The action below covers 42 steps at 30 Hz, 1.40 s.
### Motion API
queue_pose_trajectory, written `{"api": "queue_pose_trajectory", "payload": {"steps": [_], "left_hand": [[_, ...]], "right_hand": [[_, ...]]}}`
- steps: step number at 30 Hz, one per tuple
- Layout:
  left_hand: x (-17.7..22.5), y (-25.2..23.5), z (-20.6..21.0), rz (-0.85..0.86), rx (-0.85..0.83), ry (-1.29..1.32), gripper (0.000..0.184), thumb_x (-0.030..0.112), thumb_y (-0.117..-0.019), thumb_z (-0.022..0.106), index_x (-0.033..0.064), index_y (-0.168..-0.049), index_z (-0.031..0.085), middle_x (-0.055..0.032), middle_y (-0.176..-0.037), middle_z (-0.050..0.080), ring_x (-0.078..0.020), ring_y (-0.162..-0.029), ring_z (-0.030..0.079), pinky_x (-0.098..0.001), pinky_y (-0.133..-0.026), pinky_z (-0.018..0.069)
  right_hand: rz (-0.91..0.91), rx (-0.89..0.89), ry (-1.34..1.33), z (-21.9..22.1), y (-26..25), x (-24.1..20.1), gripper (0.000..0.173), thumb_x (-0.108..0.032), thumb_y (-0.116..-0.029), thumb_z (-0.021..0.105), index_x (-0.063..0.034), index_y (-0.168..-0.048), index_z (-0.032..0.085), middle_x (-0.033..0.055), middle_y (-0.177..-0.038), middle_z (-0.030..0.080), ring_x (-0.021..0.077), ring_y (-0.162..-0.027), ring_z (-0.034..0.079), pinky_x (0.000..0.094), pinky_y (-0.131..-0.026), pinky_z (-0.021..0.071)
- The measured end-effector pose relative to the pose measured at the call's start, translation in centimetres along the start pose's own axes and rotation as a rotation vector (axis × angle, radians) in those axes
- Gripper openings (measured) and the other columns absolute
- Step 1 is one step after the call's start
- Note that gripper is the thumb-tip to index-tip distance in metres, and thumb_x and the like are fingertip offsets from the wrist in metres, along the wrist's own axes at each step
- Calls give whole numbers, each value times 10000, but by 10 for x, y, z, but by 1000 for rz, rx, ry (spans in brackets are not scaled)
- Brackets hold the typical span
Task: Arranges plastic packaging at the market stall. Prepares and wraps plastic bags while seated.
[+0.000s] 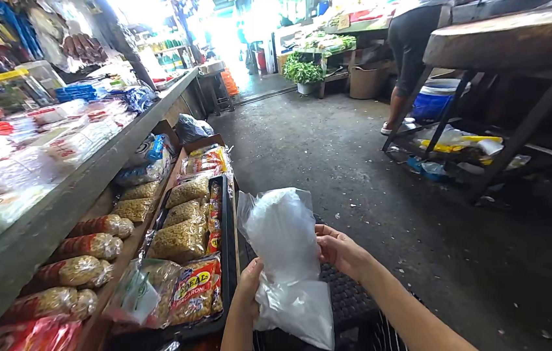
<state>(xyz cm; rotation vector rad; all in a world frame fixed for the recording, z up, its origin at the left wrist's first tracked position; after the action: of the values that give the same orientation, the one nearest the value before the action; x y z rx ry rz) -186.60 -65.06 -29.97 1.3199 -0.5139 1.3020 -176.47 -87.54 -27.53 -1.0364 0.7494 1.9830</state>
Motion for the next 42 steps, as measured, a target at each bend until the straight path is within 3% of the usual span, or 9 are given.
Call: {"api": "queue_pose_trajectory", "payload": {"steps": [4, 13, 23, 26, 29, 32, 34, 37, 42], "left_hand": [[-6, 28, -7, -81, -136, 135, 186, 146, -1062, 452, 71, -1103, 617, -54, -820, 737, -127, -725, 728, -293, -663, 621], [-20, 44, 2, -63, -239, 218, 165, 77, -1000, 506, 90, -952, 664, -55, -805, 746, -116, -708, 730, -282, -660, 622], [-35, 32, -10, 50, -142, -22, 178, 34, -1007, 517, 86, -891, 642, 15, -727, 698, -47, -628, 665, -220, -616, 580], [-20, 40, -26, 117, -155, -233, 111, 29, -954, 608, 99, -879, 651, 46, -728, 680, -37, -644, 646, -224, -639, 567], [18, 65, -24, 380, -322, -251, 45, 166, -932, 695, 187, -893, 706, 97, -766, 710, 5, -682, 661, -183, -659, 566], [55, 88, 1, 688, -460, -280, 116, 299, -966, 692, 200, -1021, 717, 103, -897, 738, 20, -794, 686, -163, -734, 578], [67, 98, 15, 830, -412, -259, 119, 267, -964, 698, 179, -1041, 722, 94, -942, 739, 10, -840, 691, -168, -765, 583], [73, 104, 16, 911, -379, -234, 208, 278, -938, 734, 154, -1105, 723, 47, -1032, 755, -42, -935, 714, -200, -835, 593], [73, 110, 13, 820, -481, -304, 303, 222, -905, 774, 127, -1186, 714, 6, -1117, 752, -69, -1006, 713, -224, -885, 591]], "right_hand": [[8, -22, 55, 2, 19, -6, 406, -3, -859, 625, -24, -1257, 546, 12, -957, 675, 111, -834, 683, 299, -817, 596], [9, -9, 16, 7, 44, 6, 482, 0, -850, 659, -48, -1307, 517, 0, -886, 710, 97, -788, 698, 277, -798, 597], [26, -40, 605, -2, 41, 1, 316, -63, -953, 648, 32, -1231, 530, 12, -884, 654, 56, -775, 655, 252, -788, 570], [136, -89, 1020, -12, 52, -23, 332, -190, -998, 643, 6, -1263, 601, 120, -944, 679, 195, -824, 657, 417, -819, 543], [-123, -269, 995, 13, 81, -44, 363, -322, -957, 681, -19, -1156, 662, 45, -981, 699, 72, -873, 667, 281, -812, 563], [-421, -435, 986, 55, 101, -41, 592, -479, -902, 724, -33, -1286, 660, 109, -1219, 697, 174, -1138, 655, 369, -978, 543], [-598, -351, 1022, 72, 107, -31, 474, -414, -904, 738, -41, -1191, 689, 106, -1101, 716, 164, -1038, 670, 321, -895, 554], [-758, -232, 929, 73, 106, -29, 214, -260, -986, 669, -47, -973, 690, 28, -888, 684, -8, -863, 637, 117, -786, 518], [-818, -233, 898, 69, 105, -41, 234, -261, -1020, 632, -66, -956, 743, 6, -873, 657, -36, -846, 603, 79, -745, 485]]}}
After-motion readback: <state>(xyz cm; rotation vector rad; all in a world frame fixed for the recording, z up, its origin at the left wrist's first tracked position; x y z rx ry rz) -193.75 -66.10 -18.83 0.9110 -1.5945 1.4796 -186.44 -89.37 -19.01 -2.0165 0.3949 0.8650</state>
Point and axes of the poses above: each hand's wrist, its own y-axis away from the middle knuckle, its own z-axis out of the palm, x = y × z, the point moved 1 cm from there along -y, towards the middle knuckle
